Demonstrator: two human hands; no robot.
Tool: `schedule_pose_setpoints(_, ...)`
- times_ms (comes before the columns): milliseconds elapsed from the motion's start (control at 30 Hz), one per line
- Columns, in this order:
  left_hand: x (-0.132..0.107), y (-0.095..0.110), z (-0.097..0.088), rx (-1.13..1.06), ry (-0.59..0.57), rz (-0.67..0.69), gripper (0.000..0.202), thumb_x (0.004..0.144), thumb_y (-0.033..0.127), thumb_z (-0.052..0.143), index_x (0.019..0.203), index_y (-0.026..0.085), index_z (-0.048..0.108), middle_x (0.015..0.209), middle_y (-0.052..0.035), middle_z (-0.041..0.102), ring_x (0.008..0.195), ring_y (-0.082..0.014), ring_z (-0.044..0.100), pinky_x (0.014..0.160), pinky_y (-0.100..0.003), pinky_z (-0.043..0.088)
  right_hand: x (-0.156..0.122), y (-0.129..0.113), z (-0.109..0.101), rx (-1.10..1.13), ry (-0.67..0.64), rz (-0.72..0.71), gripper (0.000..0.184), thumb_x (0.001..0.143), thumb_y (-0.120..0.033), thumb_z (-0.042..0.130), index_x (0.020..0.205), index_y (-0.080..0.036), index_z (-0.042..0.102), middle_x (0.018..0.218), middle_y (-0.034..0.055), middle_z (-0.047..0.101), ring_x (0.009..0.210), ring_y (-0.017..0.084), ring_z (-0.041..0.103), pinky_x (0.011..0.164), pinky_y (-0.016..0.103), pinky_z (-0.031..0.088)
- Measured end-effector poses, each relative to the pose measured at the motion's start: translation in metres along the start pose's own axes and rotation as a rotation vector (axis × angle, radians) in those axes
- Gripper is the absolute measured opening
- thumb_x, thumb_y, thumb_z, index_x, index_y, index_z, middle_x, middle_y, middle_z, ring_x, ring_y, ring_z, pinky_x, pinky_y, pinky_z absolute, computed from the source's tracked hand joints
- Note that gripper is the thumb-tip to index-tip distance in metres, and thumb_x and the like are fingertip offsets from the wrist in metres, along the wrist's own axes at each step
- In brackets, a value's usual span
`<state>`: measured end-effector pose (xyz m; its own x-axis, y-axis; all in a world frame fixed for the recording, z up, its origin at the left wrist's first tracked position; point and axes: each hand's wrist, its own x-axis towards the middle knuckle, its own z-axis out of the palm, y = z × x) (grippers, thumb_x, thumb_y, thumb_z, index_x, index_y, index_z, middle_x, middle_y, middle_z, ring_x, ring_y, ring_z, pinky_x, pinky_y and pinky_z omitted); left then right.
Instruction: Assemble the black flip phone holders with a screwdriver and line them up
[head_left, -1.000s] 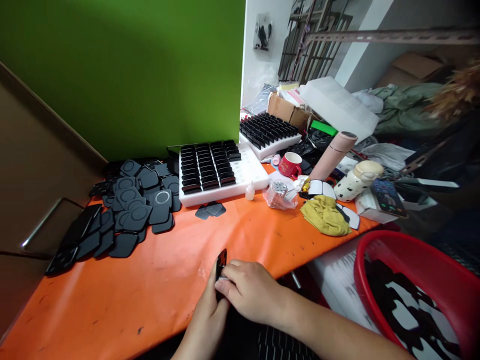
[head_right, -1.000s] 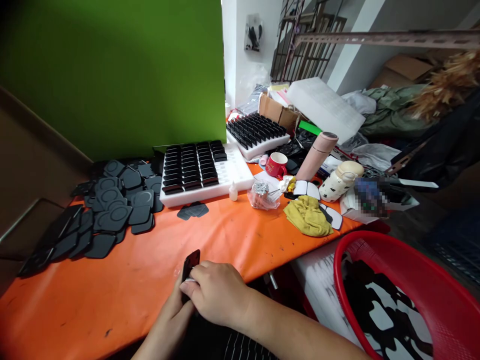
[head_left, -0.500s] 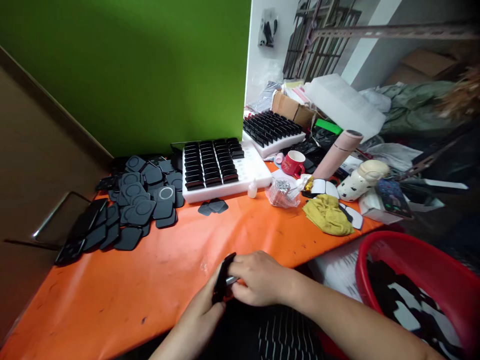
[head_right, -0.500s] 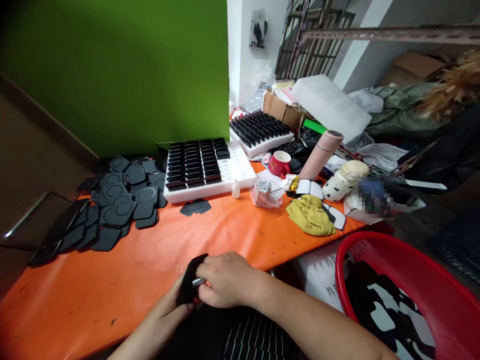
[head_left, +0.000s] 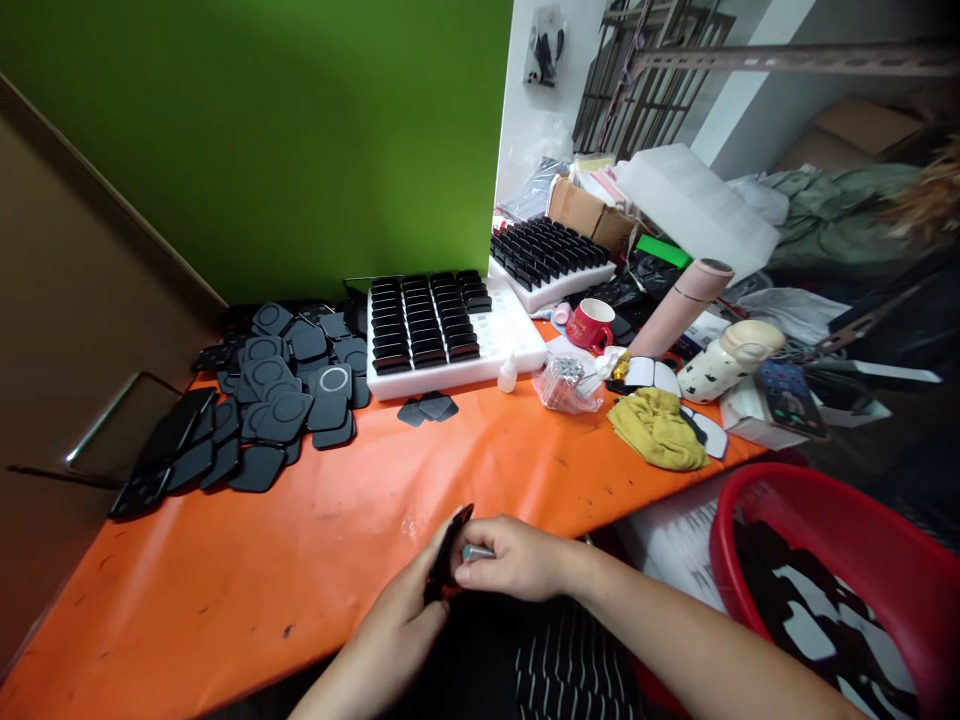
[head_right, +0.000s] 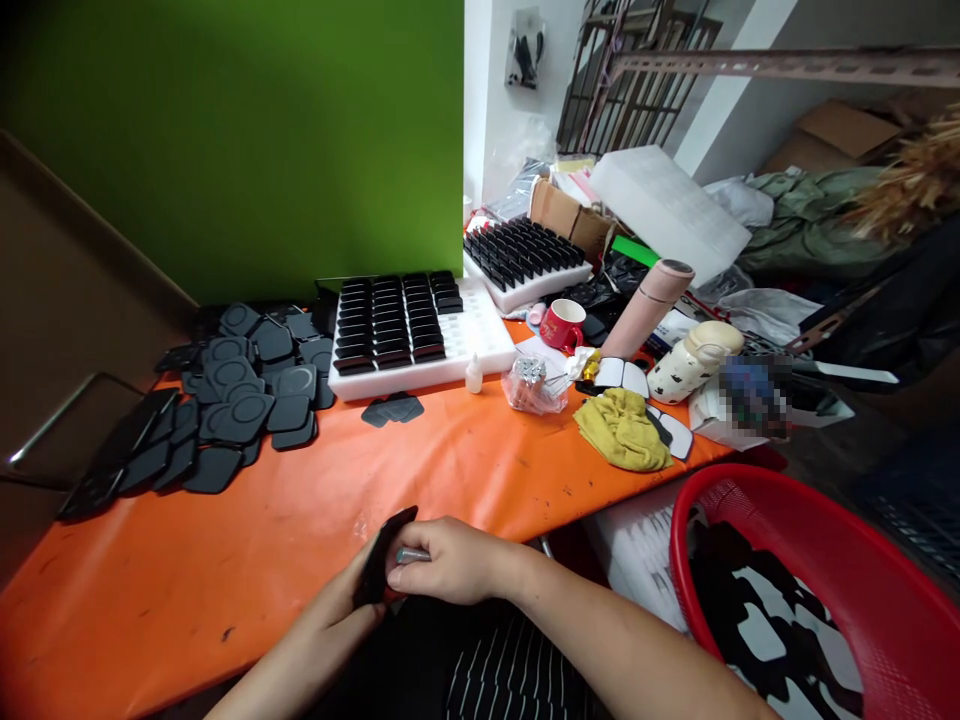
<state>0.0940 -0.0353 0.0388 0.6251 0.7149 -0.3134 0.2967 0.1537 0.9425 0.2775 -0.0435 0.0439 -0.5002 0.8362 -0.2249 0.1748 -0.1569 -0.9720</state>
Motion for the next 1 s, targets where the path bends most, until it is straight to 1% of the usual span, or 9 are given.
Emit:
schedule_pose_setpoints(133, 0.002, -0.006, 0.005, -0.156, -0.003, -0.097, 0.068, 0.064, 0.008, 0.044, 0.13, 0.02, 0.036, 0.118, -0.0053, 0.055, 0.112, -0.0238, 0.047, 0.096, -0.038, 0.036, 0.002, 0.012, 0.012, 0.449, 0.04, 0.031, 0.013, 0.076, -0.028, 0.054, 0.078, -0.016, 0.049, 0.065, -0.0037, 0.05, 0.053, 0.006, 0.045, 0.051, 0.018, 0.036)
schedule_pose_setpoints(233, 0.005, -0.008, 0.011, -0.419, -0.008, -0.259, 0.072, 0.058, 0.009, 0.047, 0.129, 0.015, 0.035, 0.094, -0.0055, 0.063, 0.09, -0.0224, 0.059, 0.084, -0.037, 0.045, 0.0, 0.015, 0.015, 0.508, 0.073, 0.07, 0.019, 0.078, -0.034, 0.052, 0.079, -0.018, 0.042, 0.053, -0.0075, 0.044, 0.042, 0.005, 0.036, 0.039, 0.016, 0.024)
schedule_pose_setpoints(333, 0.005, -0.005, 0.013, -0.608, 0.035, -0.325, 0.07, 0.054, 0.008, 0.048, 0.123, 0.016, 0.039, 0.084, -0.0037, 0.064, 0.082, -0.0205, 0.061, 0.08, -0.036, 0.046, -0.004, 0.009, 0.012, 0.511, 0.085, 0.079, 0.024, 0.085, -0.042, 0.042, 0.078, -0.019, 0.039, 0.053, -0.0068, 0.041, 0.045, 0.006, 0.041, 0.039, 0.015, 0.024)
schedule_pose_setpoints(433, 0.005, 0.0, 0.014, -0.669, 0.079, -0.352, 0.057, 0.056, 0.009, 0.048, 0.113, 0.015, 0.047, 0.079, -0.0039, 0.064, 0.079, -0.0202, 0.062, 0.08, -0.037, 0.047, -0.009, -0.005, 0.009, 0.254, 0.151, 0.041, 0.028, 0.09, -0.04, 0.032, 0.081, -0.017, 0.045, 0.065, -0.0024, 0.048, 0.057, 0.008, 0.05, 0.049, 0.018, 0.034)
schedule_pose_setpoints(533, 0.005, 0.001, 0.015, -0.538, 0.156, -0.33, 0.06, 0.06, 0.01, 0.049, 0.119, 0.014, 0.043, 0.08, -0.0044, 0.065, 0.079, -0.022, 0.063, 0.082, -0.04, 0.047, -0.012, -0.021, 0.011, -0.252, 0.22, -0.023, 0.027, 0.091, -0.034, 0.032, 0.082, -0.017, 0.052, 0.077, 0.0008, 0.056, 0.071, 0.011, 0.054, 0.064, 0.023, 0.039)
schedule_pose_setpoints(600, 0.006, -0.003, 0.018, -0.342, 0.237, -0.226, 0.062, 0.063, 0.011, 0.049, 0.124, 0.014, 0.04, 0.097, -0.0077, 0.064, 0.098, -0.0259, 0.058, 0.091, -0.043, 0.042, -0.013, -0.028, 0.016, -0.551, 0.263, -0.028, 0.026, 0.09, -0.033, 0.034, 0.082, -0.019, 0.054, 0.081, 0.0014, 0.059, 0.075, 0.014, 0.055, 0.067, 0.025, 0.038)
schedule_pose_setpoints(700, 0.006, -0.009, 0.021, -0.026, 0.304, -0.032, 0.063, 0.07, 0.015, 0.048, 0.131, 0.016, 0.034, 0.127, -0.0096, 0.048, 0.123, -0.0264, 0.037, 0.104, -0.043, 0.026, -0.011, -0.033, 0.024, -0.836, 0.319, 0.017, 0.027, 0.09, -0.033, 0.033, 0.085, -0.02, 0.056, 0.082, 0.0021, 0.061, 0.073, 0.016, 0.056, 0.064, 0.027, 0.038)
schedule_pose_setpoints(833, 0.004, -0.014, 0.02, 0.176, 0.277, 0.02, 0.065, 0.079, 0.019, 0.045, 0.138, 0.017, 0.018, 0.139, -0.0098, 0.033, 0.127, -0.0243, 0.031, 0.106, -0.043, 0.022, -0.007, -0.035, 0.026, -1.009, 0.326, 0.037, 0.03, 0.09, -0.03, 0.029, 0.085, -0.018, 0.055, 0.079, 0.0033, 0.06, 0.069, 0.016, 0.056, 0.059, 0.027, 0.037)
schedule_pose_setpoints(1000, 0.001, -0.018, 0.019, 0.182, 0.219, 0.027, 0.06, 0.083, 0.024, 0.044, 0.138, 0.018, 0.02, 0.14, -0.0105, 0.032, 0.127, -0.0239, 0.031, 0.105, -0.043, 0.025, -0.006, -0.036, 0.018, -1.034, 0.223, -0.038, 0.031, 0.088, -0.036, 0.032, 0.088, -0.017, 0.056, 0.084, 0.0047, 0.061, 0.071, 0.018, 0.056, 0.06, 0.028, 0.036)
